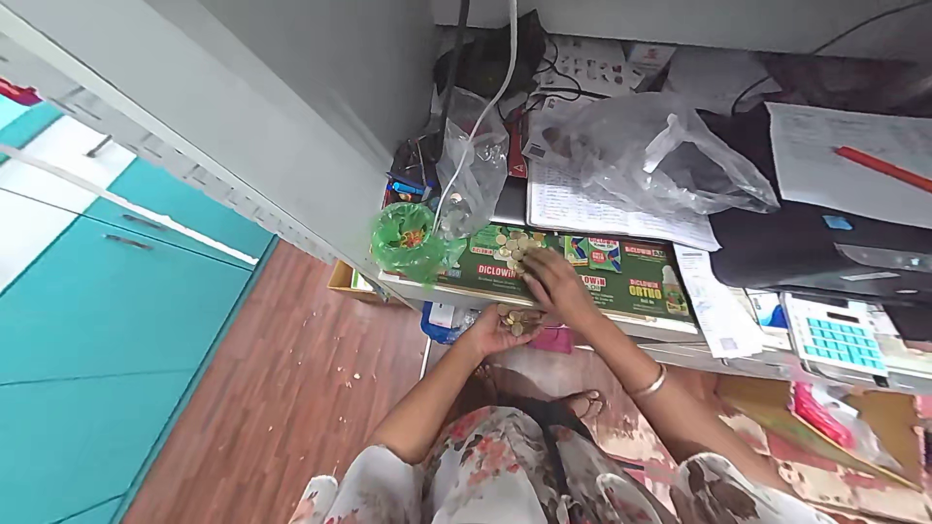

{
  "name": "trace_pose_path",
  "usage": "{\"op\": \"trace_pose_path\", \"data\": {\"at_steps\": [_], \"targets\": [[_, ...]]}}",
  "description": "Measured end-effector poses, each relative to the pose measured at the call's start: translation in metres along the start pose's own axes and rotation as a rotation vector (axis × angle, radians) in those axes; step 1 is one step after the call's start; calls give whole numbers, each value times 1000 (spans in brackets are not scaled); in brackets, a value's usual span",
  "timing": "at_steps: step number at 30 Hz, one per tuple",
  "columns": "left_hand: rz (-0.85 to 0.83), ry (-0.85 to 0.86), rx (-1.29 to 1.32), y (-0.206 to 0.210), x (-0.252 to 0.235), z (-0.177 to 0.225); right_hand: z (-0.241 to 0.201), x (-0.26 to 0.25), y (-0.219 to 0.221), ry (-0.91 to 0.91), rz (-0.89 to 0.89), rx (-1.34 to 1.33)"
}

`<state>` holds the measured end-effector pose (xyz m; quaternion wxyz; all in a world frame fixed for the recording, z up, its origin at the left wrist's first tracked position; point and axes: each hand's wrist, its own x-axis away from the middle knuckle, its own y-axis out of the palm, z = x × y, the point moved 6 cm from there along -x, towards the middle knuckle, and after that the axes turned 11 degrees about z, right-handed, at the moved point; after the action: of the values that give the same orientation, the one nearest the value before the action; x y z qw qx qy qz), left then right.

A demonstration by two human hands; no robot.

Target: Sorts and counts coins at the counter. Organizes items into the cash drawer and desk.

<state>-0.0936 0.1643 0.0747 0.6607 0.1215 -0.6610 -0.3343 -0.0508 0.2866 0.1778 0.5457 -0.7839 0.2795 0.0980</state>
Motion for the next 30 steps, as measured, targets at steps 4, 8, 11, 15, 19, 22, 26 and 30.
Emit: {"op": "trace_pose_path", "data": {"at_steps": [4,8,11,15,19,22,26,30], "targets": [[-20,2,-111,-2,-5,0,37,-26,28,118,-160,46],[-23,22,-127,-6,-13,0,30,-18,30,150,-192,-3],[-22,20,-92,-6,-10,1,21,-4,25,157,-182,-56],[-38,-9,20,-4,-12,-1,-2,22,16,114,-107,-124],[19,-6,46,-2,-8,-1,-21,54,14,30,-30,-165],[68,28,-28,-4,-4,1,-36,77,13,-89,-9,-146],[45,56,-68,-4,-4,1,-49,83,7,-244,42,-116],[4,0,0,-5,-7,-1,-23,25,4,-1,31,-99]]}}
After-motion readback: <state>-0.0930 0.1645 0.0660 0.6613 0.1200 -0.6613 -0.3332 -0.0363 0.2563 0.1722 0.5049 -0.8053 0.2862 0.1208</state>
